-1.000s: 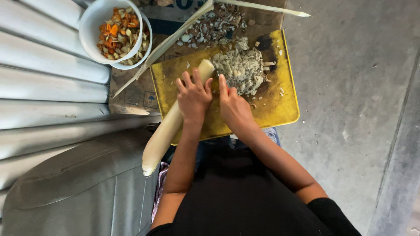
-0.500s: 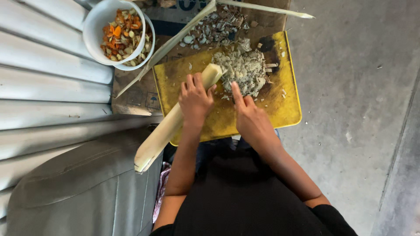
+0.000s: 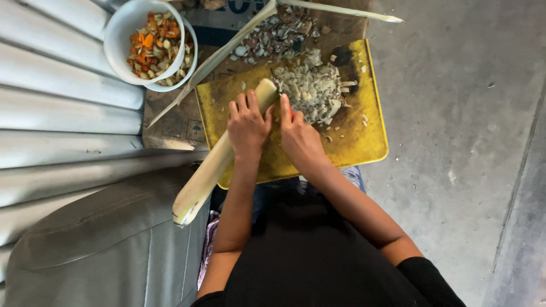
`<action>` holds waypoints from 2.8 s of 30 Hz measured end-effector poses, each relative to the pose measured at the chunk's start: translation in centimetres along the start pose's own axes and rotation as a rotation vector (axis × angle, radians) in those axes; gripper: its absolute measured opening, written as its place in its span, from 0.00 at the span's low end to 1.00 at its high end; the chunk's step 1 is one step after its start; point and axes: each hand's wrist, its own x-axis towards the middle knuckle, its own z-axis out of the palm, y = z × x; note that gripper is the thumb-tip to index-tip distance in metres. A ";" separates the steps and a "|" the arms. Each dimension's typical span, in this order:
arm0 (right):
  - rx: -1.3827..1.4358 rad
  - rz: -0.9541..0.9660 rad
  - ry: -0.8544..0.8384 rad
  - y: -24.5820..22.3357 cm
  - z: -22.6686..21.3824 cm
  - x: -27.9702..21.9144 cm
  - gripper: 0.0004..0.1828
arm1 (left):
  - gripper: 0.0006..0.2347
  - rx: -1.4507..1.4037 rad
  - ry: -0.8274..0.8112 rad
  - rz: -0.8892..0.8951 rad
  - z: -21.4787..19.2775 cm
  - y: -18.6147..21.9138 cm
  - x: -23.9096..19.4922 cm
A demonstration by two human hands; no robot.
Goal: The person uses a knife to scrape the outer surface of a plant stalk and then cuts it into smaller pieces on a yellow cutting board.
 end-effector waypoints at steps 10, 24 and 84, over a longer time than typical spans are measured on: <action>0.353 -0.081 0.038 3.0 -4.0 -0.6 0.35 | 0.26 -0.230 -0.200 -0.136 -2.0 0.4 0.1; 0.194 0.004 -0.042 0.2 -4.8 -4.7 0.46 | 0.21 0.062 -0.007 -0.098 0.9 1.2 0.3; 0.201 0.028 -0.062 2.9 -7.8 -3.5 0.33 | 0.15 0.072 0.152 -0.049 0.3 1.0 0.6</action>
